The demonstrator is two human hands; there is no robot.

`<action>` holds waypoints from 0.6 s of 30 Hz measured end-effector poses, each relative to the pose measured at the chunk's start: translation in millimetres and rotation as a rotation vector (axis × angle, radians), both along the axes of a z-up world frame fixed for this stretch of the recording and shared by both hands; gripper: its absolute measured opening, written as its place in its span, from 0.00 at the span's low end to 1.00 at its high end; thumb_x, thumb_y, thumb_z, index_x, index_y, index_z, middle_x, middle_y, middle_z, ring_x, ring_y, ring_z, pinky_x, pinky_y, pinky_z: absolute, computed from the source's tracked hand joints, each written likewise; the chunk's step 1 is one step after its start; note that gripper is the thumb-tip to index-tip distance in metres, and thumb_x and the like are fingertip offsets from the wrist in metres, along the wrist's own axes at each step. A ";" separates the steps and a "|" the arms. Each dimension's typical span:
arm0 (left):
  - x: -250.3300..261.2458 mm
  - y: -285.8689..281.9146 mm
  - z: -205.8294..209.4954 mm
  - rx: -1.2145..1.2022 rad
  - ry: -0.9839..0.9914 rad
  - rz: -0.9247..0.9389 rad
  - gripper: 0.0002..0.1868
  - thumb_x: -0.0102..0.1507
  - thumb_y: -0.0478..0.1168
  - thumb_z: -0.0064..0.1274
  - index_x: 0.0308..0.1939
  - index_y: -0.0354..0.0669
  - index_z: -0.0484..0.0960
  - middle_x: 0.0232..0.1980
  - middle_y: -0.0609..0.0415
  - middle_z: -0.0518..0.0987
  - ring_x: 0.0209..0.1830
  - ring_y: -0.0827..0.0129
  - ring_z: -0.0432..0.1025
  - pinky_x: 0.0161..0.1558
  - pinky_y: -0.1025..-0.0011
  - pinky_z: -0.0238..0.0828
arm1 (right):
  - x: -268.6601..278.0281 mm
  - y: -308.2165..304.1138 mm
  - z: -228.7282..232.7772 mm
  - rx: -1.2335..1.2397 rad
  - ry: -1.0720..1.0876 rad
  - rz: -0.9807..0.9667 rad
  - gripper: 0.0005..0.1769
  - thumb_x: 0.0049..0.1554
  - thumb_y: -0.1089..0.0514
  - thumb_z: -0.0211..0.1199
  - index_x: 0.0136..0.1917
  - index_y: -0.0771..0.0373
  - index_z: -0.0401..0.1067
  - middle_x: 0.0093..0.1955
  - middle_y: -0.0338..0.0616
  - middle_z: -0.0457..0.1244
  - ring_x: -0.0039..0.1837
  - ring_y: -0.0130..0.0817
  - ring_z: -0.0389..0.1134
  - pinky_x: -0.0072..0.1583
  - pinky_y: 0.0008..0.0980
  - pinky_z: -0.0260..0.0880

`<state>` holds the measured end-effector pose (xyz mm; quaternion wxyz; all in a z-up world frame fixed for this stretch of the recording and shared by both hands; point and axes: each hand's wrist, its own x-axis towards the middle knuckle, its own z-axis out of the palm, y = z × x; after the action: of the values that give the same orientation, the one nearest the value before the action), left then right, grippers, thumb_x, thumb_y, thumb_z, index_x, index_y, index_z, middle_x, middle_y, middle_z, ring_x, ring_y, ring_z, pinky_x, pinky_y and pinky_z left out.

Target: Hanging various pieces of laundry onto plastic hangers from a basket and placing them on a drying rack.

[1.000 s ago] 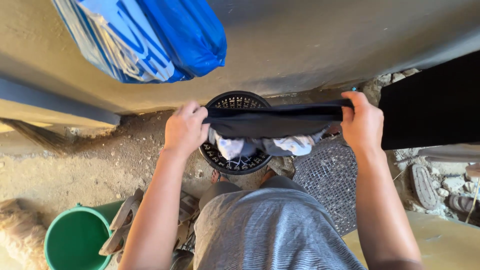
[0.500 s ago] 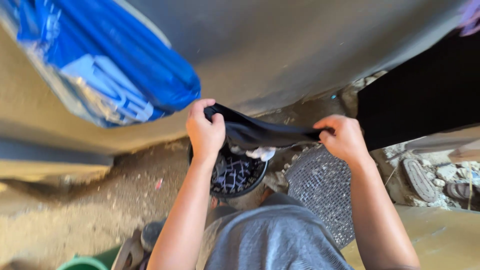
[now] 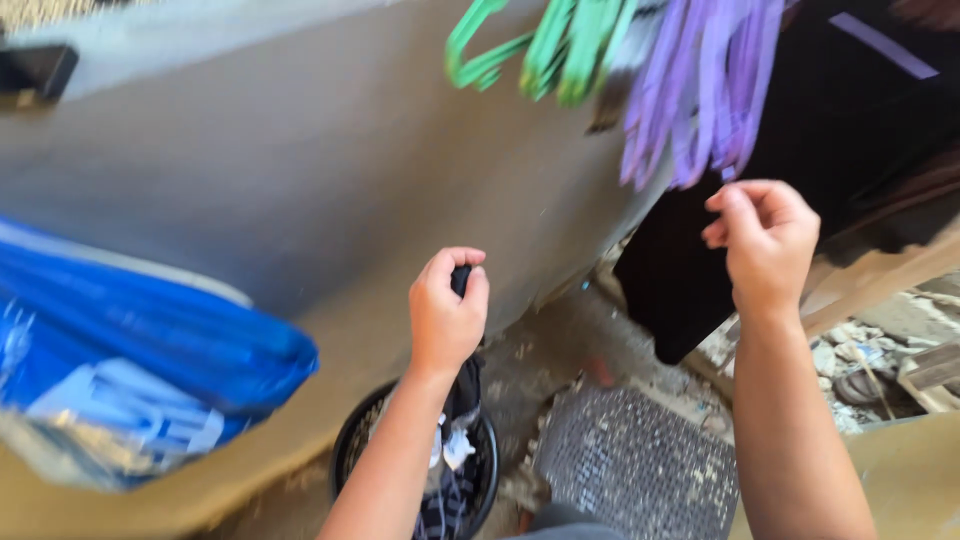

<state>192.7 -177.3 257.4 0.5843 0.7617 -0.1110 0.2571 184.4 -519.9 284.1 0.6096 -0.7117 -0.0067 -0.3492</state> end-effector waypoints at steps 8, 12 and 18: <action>18.0 -43.5 25.7 0.039 -0.019 -0.077 0.12 0.60 0.35 0.56 0.47 0.36 0.83 0.47 0.45 0.86 0.47 0.57 0.81 0.51 0.66 0.75 | 116.6 -85.7 35.7 -0.101 0.086 -0.205 0.13 0.64 0.54 0.63 0.56 0.65 0.77 0.42 0.34 0.69 0.40 0.23 0.67 0.42 0.25 0.68; 27.1 -67.3 34.6 0.035 0.031 -0.082 0.13 0.60 0.35 0.56 0.48 0.36 0.84 0.47 0.44 0.86 0.48 0.58 0.82 0.52 0.66 0.75 | 163.5 -102.4 31.9 -0.352 0.044 -0.322 0.16 0.62 0.52 0.65 0.51 0.69 0.79 0.41 0.45 0.70 0.44 0.35 0.72 0.48 0.35 0.71; 41.1 -94.6 39.8 0.029 0.026 -0.092 0.13 0.60 0.35 0.55 0.47 0.36 0.84 0.46 0.44 0.86 0.47 0.57 0.82 0.51 0.66 0.75 | 153.6 -95.7 42.0 -0.602 -0.144 -0.562 0.12 0.63 0.56 0.63 0.46 0.70 0.75 0.44 0.58 0.68 0.48 0.56 0.71 0.51 0.47 0.70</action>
<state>233.8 -272.0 297.2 0.5856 0.7676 -0.1419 0.2184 338.0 -615.6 326.2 0.2533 -0.8060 0.0436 -0.5331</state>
